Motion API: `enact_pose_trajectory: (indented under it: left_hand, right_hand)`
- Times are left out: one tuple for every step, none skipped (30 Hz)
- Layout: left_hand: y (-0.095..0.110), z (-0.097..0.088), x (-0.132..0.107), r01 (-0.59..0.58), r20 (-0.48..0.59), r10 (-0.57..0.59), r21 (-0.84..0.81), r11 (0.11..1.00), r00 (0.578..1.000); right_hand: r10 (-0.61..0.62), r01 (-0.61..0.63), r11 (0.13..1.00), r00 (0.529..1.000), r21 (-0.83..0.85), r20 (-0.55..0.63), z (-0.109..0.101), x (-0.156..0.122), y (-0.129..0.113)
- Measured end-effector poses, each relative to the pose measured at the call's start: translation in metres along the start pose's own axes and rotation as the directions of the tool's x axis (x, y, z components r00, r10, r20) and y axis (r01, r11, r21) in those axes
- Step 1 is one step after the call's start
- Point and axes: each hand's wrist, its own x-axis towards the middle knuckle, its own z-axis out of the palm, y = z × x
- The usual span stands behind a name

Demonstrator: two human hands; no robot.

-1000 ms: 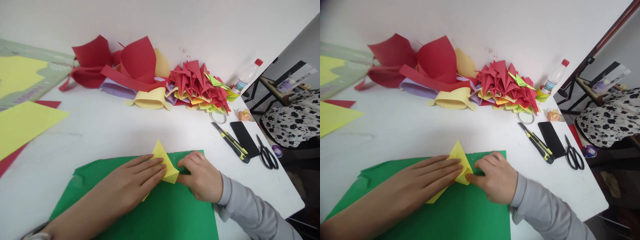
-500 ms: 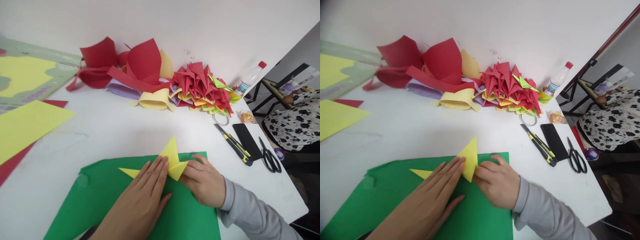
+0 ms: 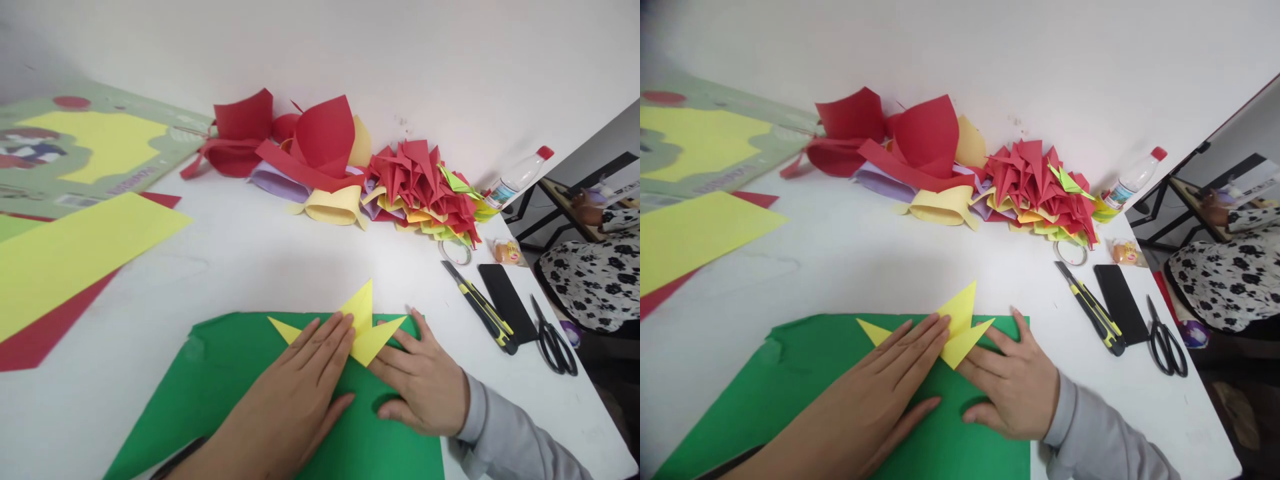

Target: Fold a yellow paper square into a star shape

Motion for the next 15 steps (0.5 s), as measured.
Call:
enact_pose_trajectory:
  left_hand:
    - [0.0,0.0,0.0,-0.004,-0.002,0.004,0.004,1.0,1.0]
    - [0.0,-0.001,0.001,-0.008,-0.004,0.008,0.007,1.0,1.0]
    - [0.0,-0.001,0.001,-0.008,-0.011,0.008,0.01,1.0,1.0]
    - [-0.001,-0.002,0.002,-0.009,-0.015,0.009,0.01,1.0,1.0]
    - [-0.001,-0.003,0.002,-0.008,-0.016,0.008,0.009,1.0,1.0]
    - [-0.002,-0.004,0.003,-0.007,-0.017,0.008,0.005,1.0,1.0]
    - [-0.002,-0.005,0.003,-0.009,-0.018,0.008,-0.001,1.0,1.0]
    - [-0.002,-0.006,0.004,-0.01,-0.021,0.01,-0.006,1.0,1.0]
    - [-0.002,-0.006,0.004,-0.01,-0.024,0.01,-0.013,1.0,1.0]
    - [-0.002,-0.006,0.004,-0.009,-0.025,0.008,-0.022,1.0,1.0]
    - [-0.002,-0.006,0.004,-0.006,-0.026,0.005,-0.034,0.999,1.0]
    - [-0.002,-0.006,0.004,-0.002,-0.026,0.001,-0.048,0.999,1.0]
    - [-0.002,-0.006,0.003,0.003,-0.026,-0.005,-0.064,0.998,1.0]
    - [-0.001,-0.006,0.003,0.008,-0.027,-0.011,-0.078,0.997,1.0]
    - [-0.001,-0.006,0.003,0.012,-0.028,-0.015,-0.088,0.996,1.0]
  right_hand:
    - [0.016,-0.016,1.0,1.0,0.0,0.002,0.001,0.0,-0.002]
    - [0.033,-0.033,0.999,0.999,0.0,0.006,0.002,0.001,-0.004]
    - [0.048,-0.048,0.999,0.999,0.003,0.009,0.002,0.001,-0.005]
    - [0.062,-0.062,0.998,0.998,0.006,0.009,0.002,0.002,-0.007]
    - [0.074,-0.074,0.997,0.997,0.01,0.01,0.002,0.002,-0.009]
    - [0.084,-0.084,0.996,0.996,0.013,0.011,0.002,0.002,-0.01]
    - [0.093,-0.093,0.996,0.996,0.014,0.008,0.003,0.002,-0.01]
    - [0.099,-0.099,0.995,0.995,0.013,0.003,0.004,0.002,-0.011]
    - [0.103,-0.103,0.995,0.995,0.011,-0.006,0.005,0.002,-0.011]
    - [0.106,-0.106,0.994,0.994,0.007,-0.018,0.007,0.001,-0.011]
    - [0.111,-0.111,0.994,0.993,-0.001,-0.028,0.009,0.0,-0.011]
    - [0.124,-0.124,0.992,0.992,-0.008,-0.038,0.011,0.0,-0.012]
    - [0.145,-0.145,0.989,0.989,-0.013,-0.043,0.013,-0.001,-0.013]
    - [0.176,-0.177,0.984,0.983,-0.014,-0.047,0.015,-0.002,-0.014]
    - [0.214,-0.215,0.977,0.976,-0.01,-0.051,0.016,-0.002,-0.015]
